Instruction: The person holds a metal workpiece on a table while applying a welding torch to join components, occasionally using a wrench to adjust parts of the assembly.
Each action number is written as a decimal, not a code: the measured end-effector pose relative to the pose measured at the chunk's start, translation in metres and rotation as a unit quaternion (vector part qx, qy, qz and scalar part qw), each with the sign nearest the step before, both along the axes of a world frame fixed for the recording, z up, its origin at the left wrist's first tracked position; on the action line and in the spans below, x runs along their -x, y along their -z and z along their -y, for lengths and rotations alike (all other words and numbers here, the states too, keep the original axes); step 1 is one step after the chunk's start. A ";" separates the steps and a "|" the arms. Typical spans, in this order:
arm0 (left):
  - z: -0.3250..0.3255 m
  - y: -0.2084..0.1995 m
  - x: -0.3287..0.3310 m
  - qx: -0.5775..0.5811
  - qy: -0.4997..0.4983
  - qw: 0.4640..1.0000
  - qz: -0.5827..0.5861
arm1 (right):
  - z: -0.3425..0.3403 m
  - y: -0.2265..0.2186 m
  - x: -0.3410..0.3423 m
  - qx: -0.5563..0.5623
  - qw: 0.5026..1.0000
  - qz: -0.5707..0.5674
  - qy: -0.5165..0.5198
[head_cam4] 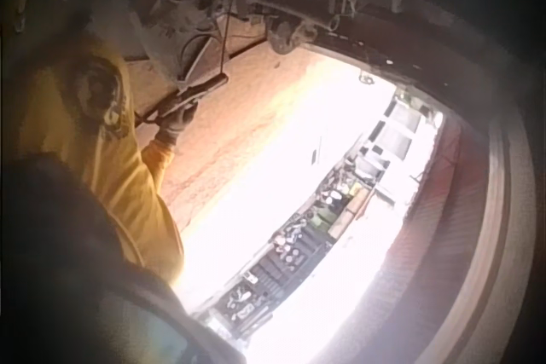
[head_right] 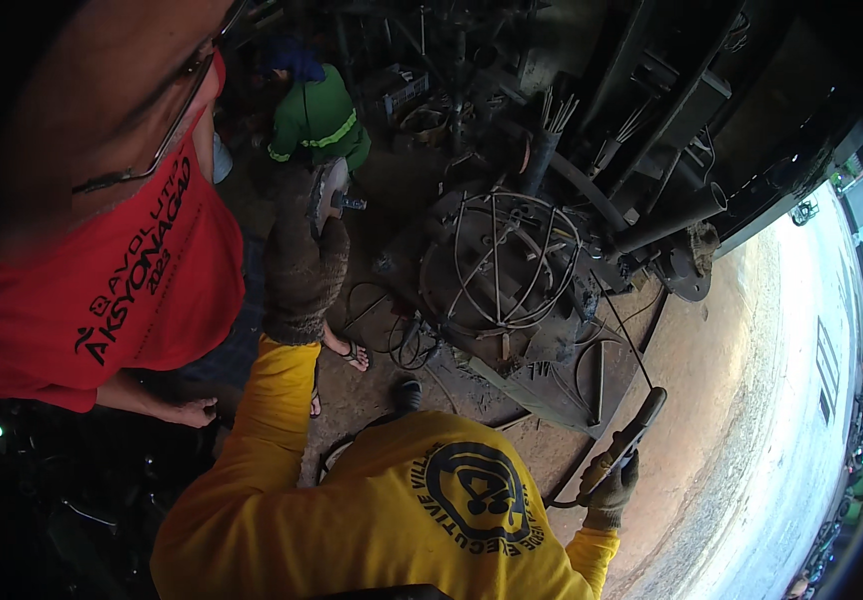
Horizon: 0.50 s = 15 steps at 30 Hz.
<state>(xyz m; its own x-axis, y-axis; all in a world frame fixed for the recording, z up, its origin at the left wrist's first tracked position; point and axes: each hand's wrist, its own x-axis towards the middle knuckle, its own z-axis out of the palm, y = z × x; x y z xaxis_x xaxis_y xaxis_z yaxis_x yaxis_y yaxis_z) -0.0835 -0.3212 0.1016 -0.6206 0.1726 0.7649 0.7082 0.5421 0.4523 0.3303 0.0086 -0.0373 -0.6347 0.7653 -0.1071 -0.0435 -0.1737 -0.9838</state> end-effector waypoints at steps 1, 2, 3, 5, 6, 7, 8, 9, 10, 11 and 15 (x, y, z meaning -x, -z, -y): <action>0.001 -0.001 0.001 0.003 0.000 1.000 0.001 | 0.001 -0.002 0.001 -0.001 1.000 -0.002 -0.001; 0.001 -0.003 0.001 0.002 0.002 1.000 0.003 | 0.002 -0.003 0.001 -0.002 1.000 -0.001 0.002; 0.003 -0.001 0.002 0.001 0.004 1.000 0.004 | 0.003 -0.004 0.001 -0.003 1.000 0.000 0.005; 0.004 -0.001 0.004 -0.008 0.014 1.000 0.008 | 0.004 -0.003 0.001 -0.008 1.000 0.003 0.010; 0.004 -0.001 0.005 -0.011 0.019 1.000 0.011 | 0.004 -0.002 0.000 -0.011 1.000 0.006 0.011; 0.005 -0.001 0.005 -0.013 0.023 1.000 0.017 | 0.004 -0.002 0.000 -0.015 1.000 0.008 0.013; 0.004 -0.001 0.005 -0.013 0.028 0.999 0.021 | 0.005 -0.003 -0.001 -0.017 1.000 0.012 0.013; 0.004 -0.002 0.005 -0.014 0.033 0.999 0.023 | 0.006 -0.005 -0.002 -0.020 1.000 0.016 0.013; 0.004 -0.004 0.005 -0.014 0.038 0.999 0.020 | 0.006 -0.006 -0.002 -0.022 0.999 0.019 0.013; 0.004 -0.003 0.005 -0.013 0.044 0.999 0.019 | 0.007 -0.005 -0.003 -0.017 1.000 0.020 0.016; 0.003 0.004 0.012 -0.024 0.050 0.998 0.006 | 0.008 -0.003 -0.003 -0.011 1.000 0.018 0.019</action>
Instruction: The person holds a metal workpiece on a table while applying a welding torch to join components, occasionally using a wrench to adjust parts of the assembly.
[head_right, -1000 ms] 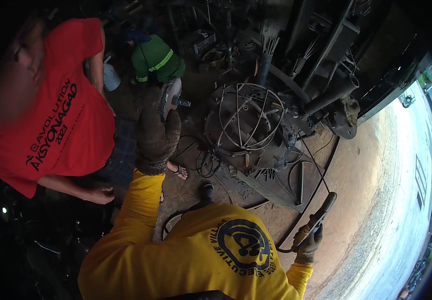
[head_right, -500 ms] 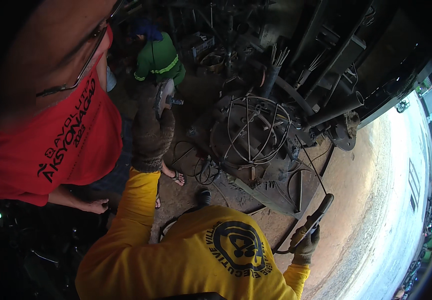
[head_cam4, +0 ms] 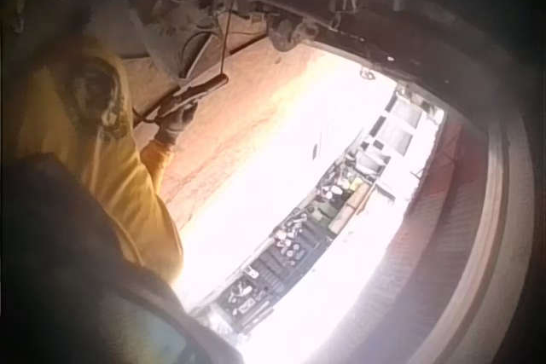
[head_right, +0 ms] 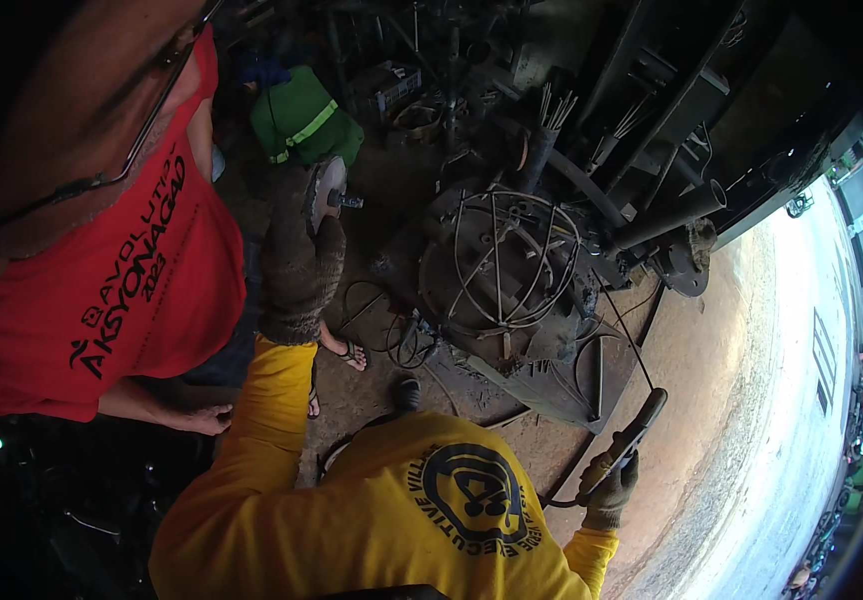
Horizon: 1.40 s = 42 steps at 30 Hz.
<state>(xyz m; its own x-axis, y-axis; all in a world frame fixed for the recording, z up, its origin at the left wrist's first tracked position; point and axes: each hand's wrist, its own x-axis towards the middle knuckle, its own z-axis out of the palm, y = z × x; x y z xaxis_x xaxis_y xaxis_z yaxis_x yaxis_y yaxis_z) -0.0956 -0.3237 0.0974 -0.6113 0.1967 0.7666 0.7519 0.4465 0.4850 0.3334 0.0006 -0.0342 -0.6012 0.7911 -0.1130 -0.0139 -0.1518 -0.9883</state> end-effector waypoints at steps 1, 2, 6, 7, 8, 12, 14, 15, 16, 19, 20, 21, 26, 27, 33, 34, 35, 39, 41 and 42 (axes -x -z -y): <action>0.000 0.000 0.000 -0.002 0.001 1.000 0.004 | 0.001 0.000 0.000 -0.002 1.000 -0.002 -0.002; -0.001 0.000 0.000 -0.004 0.002 1.000 0.008 | 0.002 -0.002 0.000 -0.003 1.000 0.004 0.002; -0.001 0.002 0.003 0.001 0.001 1.000 -0.001 | 0.005 -0.006 0.003 0.001 1.000 0.017 0.005; -0.001 0.002 0.003 0.001 0.003 1.000 0.000 | 0.005 -0.005 0.003 0.004 1.000 0.017 0.004; -0.002 0.002 0.003 0.000 0.004 1.000 0.001 | 0.004 -0.005 0.003 0.002 1.000 0.014 0.005; -0.003 0.006 0.006 0.003 0.003 1.000 0.000 | 0.001 0.001 0.005 -0.010 1.000 0.007 0.012; -0.004 0.007 0.007 0.001 0.001 1.000 -0.010 | -0.001 0.002 0.006 -0.014 1.000 0.010 0.015; -0.005 0.008 0.008 0.001 0.002 1.000 -0.007 | -0.002 0.002 0.005 -0.013 1.000 0.014 0.015; -0.005 0.009 0.009 0.002 0.003 1.000 -0.005 | -0.004 0.001 0.005 -0.013 1.000 0.017 0.016; -0.007 0.011 0.011 -0.011 0.012 1.000 0.006 | -0.008 0.009 0.006 -0.020 0.999 0.017 0.021; -0.008 0.012 0.011 -0.017 0.016 1.000 0.011 | -0.008 0.010 0.007 -0.018 0.999 0.018 0.023; -0.009 0.012 0.011 -0.017 0.017 1.000 0.012 | -0.009 0.010 0.007 -0.016 0.999 0.018 0.025; -0.013 0.013 0.011 -0.024 0.033 0.999 0.036 | -0.013 0.009 0.009 -0.012 1.000 0.011 0.025; -0.014 0.014 0.012 -0.016 0.017 1.000 0.009 | -0.013 0.010 0.010 -0.013 1.000 0.009 0.025; -0.020 0.023 0.023 -0.006 -0.018 0.998 -0.056 | -0.017 0.015 0.011 -0.007 1.000 0.002 0.027; -0.021 0.024 0.025 -0.010 -0.013 0.998 -0.059 | -0.018 0.016 0.011 -0.006 1.000 0.001 0.026; -0.021 0.026 0.025 -0.014 -0.009 0.998 -0.061 | -0.018 0.017 0.011 -0.010 1.000 0.000 0.022; -0.020 0.026 0.016 -0.006 0.004 1.000 0.001 | -0.016 0.020 0.012 -0.022 1.000 -0.008 0.005; -0.022 0.027 0.015 -0.006 0.025 0.999 0.033 | -0.015 0.020 0.011 -0.023 1.000 -0.013 0.002; -0.025 0.029 0.016 -0.007 0.019 1.000 0.004 | -0.014 0.020 0.010 -0.022 1.000 -0.013 0.004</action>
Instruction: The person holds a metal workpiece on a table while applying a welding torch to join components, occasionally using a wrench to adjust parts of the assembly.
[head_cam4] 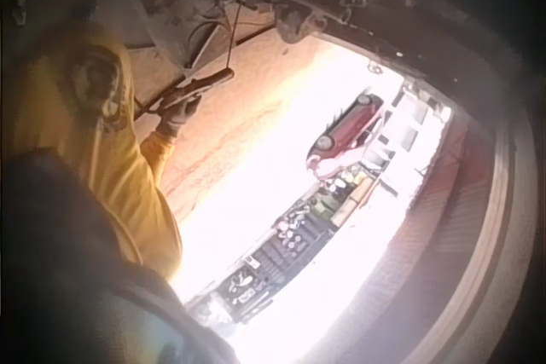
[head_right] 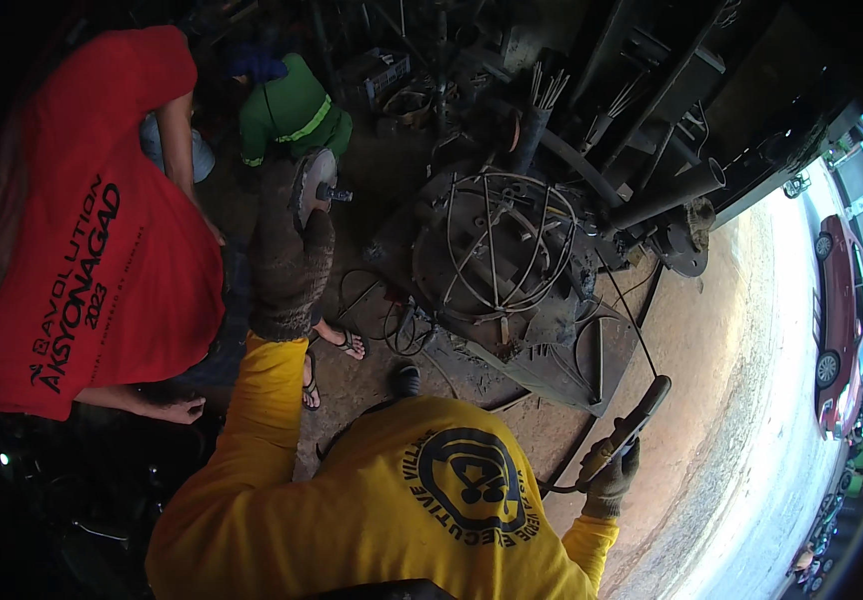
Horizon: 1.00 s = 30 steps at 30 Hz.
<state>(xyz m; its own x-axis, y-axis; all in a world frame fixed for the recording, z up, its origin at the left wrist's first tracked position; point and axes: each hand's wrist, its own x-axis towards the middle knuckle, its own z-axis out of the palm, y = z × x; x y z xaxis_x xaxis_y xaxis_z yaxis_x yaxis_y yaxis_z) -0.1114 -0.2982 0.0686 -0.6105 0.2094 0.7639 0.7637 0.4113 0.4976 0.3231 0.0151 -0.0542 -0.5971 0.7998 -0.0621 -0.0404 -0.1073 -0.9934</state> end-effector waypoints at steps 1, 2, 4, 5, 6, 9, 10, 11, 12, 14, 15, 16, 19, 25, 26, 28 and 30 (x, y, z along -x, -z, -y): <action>-0.004 0.002 0.003 -0.002 -0.005 1.000 -0.029 | 0.001 0.000 -0.001 0.001 1.000 0.000 0.003; -0.009 0.001 0.002 -0.002 -0.005 0.998 -0.056 | 0.001 -0.003 -0.005 -0.004 1.000 0.009 0.004; -0.018 0.001 -0.003 -0.002 0.027 0.999 -0.041 | 0.002 -0.001 -0.009 -0.012 0.999 0.029 0.017; -0.025 0.000 -0.009 0.000 0.050 0.998 -0.031 | 0.005 -0.007 -0.007 -0.001 0.999 0.047 0.027; -0.034 0.002 -0.017 -0.004 0.081 0.997 -0.015 | 0.006 -0.009 -0.006 0.006 0.998 0.053 0.040; -0.065 0.014 -0.048 -0.009 0.187 0.981 0.059 | -0.004 0.019 -0.024 -0.010 0.996 0.055 0.071; -0.077 0.018 -0.059 0.000 0.226 0.970 0.090 | -0.001 0.020 -0.024 -0.002 0.995 0.055 0.087; -0.090 0.024 -0.068 0.010 0.263 0.957 0.120 | 0.008 0.008 -0.018 0.022 0.995 0.048 0.089; -0.100 0.029 -0.075 0.023 0.288 0.948 0.132 | 0.013 0.008 -0.018 0.030 0.993 0.050 0.099; -0.126 0.045 -0.091 0.052 0.334 0.928 0.158 | 0.018 0.019 -0.031 0.044 0.991 0.042 0.117; -0.141 0.051 -0.098 0.063 0.353 0.917 0.175 | 0.022 0.020 -0.037 0.052 0.989 0.045 0.130; -0.156 0.056 -0.106 0.074 0.369 0.906 0.192 | 0.027 0.020 -0.041 0.059 0.987 0.048 0.141; -0.191 0.080 -0.109 0.123 0.392 0.896 0.167 | 0.042 0.030 -0.053 0.070 0.981 0.060 0.172; -0.244 0.130 -0.111 0.180 0.395 0.886 0.164 | 0.065 0.046 -0.071 0.091 0.970 0.086 0.209; -0.250 0.140 -0.109 0.184 0.392 0.887 0.160 | 0.066 0.053 -0.075 0.078 0.970 0.083 0.216; -0.259 0.158 -0.108 0.213 0.361 0.894 0.156 | 0.071 0.063 -0.085 0.089 0.969 0.083 0.214; -0.268 0.175 -0.108 0.219 0.344 0.900 0.153 | 0.073 0.065 -0.089 0.094 0.968 0.095 0.213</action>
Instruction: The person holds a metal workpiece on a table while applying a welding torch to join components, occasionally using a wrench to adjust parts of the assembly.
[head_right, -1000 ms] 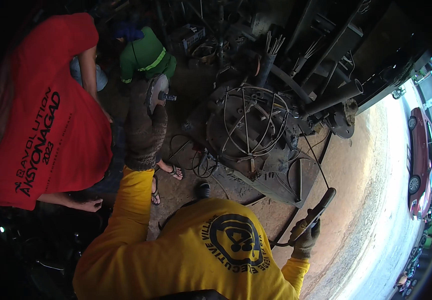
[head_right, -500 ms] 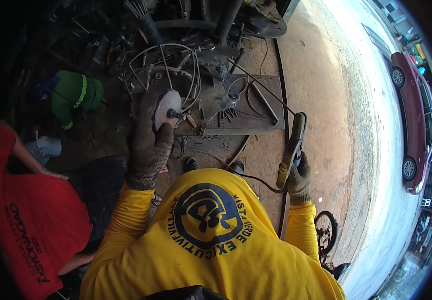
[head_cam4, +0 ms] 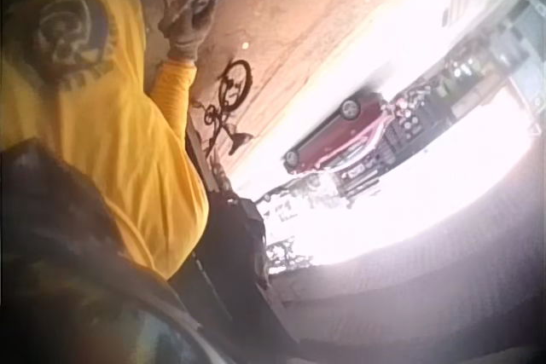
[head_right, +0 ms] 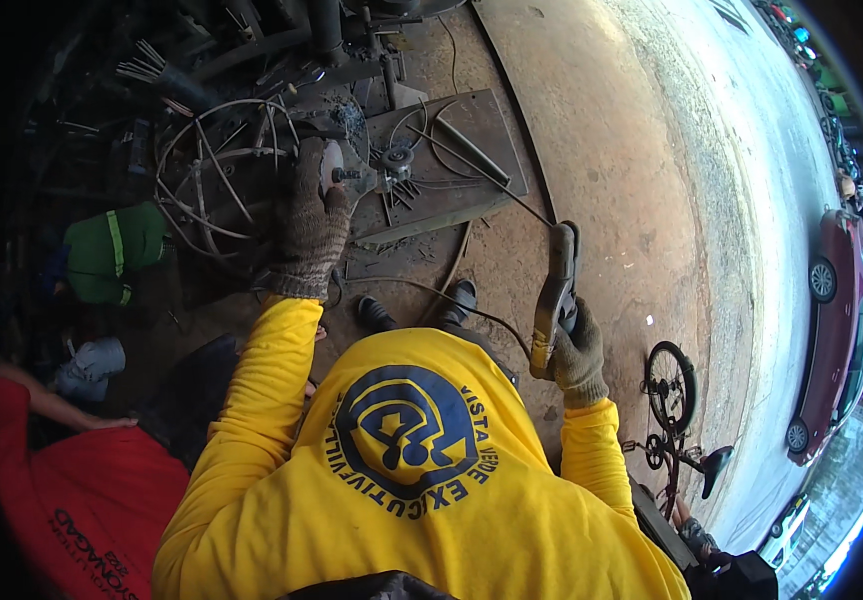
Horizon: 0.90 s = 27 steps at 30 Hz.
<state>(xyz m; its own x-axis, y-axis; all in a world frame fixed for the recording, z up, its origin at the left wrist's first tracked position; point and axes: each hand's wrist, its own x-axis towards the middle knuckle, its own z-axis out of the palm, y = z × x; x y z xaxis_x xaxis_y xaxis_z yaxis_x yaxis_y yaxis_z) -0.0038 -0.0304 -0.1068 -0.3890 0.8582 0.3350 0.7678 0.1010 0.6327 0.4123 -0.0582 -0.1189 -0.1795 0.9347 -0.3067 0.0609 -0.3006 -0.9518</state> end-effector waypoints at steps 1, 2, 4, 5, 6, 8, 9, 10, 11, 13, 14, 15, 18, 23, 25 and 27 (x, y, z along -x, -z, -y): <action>-0.002 0.008 0.001 0.003 -0.009 1.000 -0.005 | 0.001 -0.001 -0.002 0.008 1.000 0.006 -0.002; -0.002 0.009 0.002 -0.003 -0.012 1.000 -0.021 | 0.001 -0.003 -0.003 0.015 1.000 0.012 -0.006; -0.002 0.011 0.004 -0.016 -0.019 0.998 -0.054 | 0.003 -0.005 -0.007 0.040 0.999 0.003 -0.008; -0.002 0.007 0.002 0.024 -0.027 0.998 -0.044 | 0.004 -0.007 -0.009 0.052 0.999 0.000 -0.009; -0.002 -0.001 -0.001 0.064 -0.036 0.997 -0.034 | 0.005 -0.009 -0.010 0.058 0.998 0.002 -0.012; 0.000 -0.006 -0.004 0.064 -0.038 0.996 -0.054 | 0.005 -0.013 -0.010 0.069 0.997 0.005 -0.020; 0.001 -0.008 -0.005 0.024 -0.031 0.996 -0.082 | 0.005 -0.011 -0.011 0.051 0.998 0.015 -0.027; 0.003 -0.008 -0.005 -0.016 -0.024 0.993 -0.111 | 0.006 -0.007 -0.013 0.034 0.999 0.024 -0.034; 0.004 -0.007 -0.004 -0.009 -0.024 0.994 -0.106 | 0.006 -0.008 -0.011 0.015 0.999 0.033 -0.038; 0.009 -0.004 -0.001 0.006 -0.025 0.995 -0.097 | 0.004 -0.017 -0.011 0.039 0.996 0.059 -0.062; 0.009 -0.003 -0.002 0.002 -0.021 0.996 -0.089 | 0.003 -0.024 -0.010 0.051 0.993 0.073 -0.073; 0.010 -0.003 -0.002 -0.002 -0.018 0.997 -0.081 | 0.002 -0.029 -0.009 0.047 0.993 0.078 -0.081; 0.011 -0.007 -0.003 -0.009 -0.012 0.994 -0.111 | 0.001 -0.039 -0.003 0.032 0.990 0.096 -0.099; 0.011 -0.011 0.000 -0.021 0.005 0.987 -0.159 | 0.002 -0.040 0.001 0.021 0.987 0.121 -0.106; 0.012 -0.012 -0.001 -0.009 0.003 0.988 -0.156 | 0.001 -0.044 0.003 0.020 0.986 0.122 -0.109; 0.011 -0.016 -0.001 -0.012 0.012 0.989 -0.146 | 0.001 -0.045 0.003 0.019 0.986 0.125 -0.107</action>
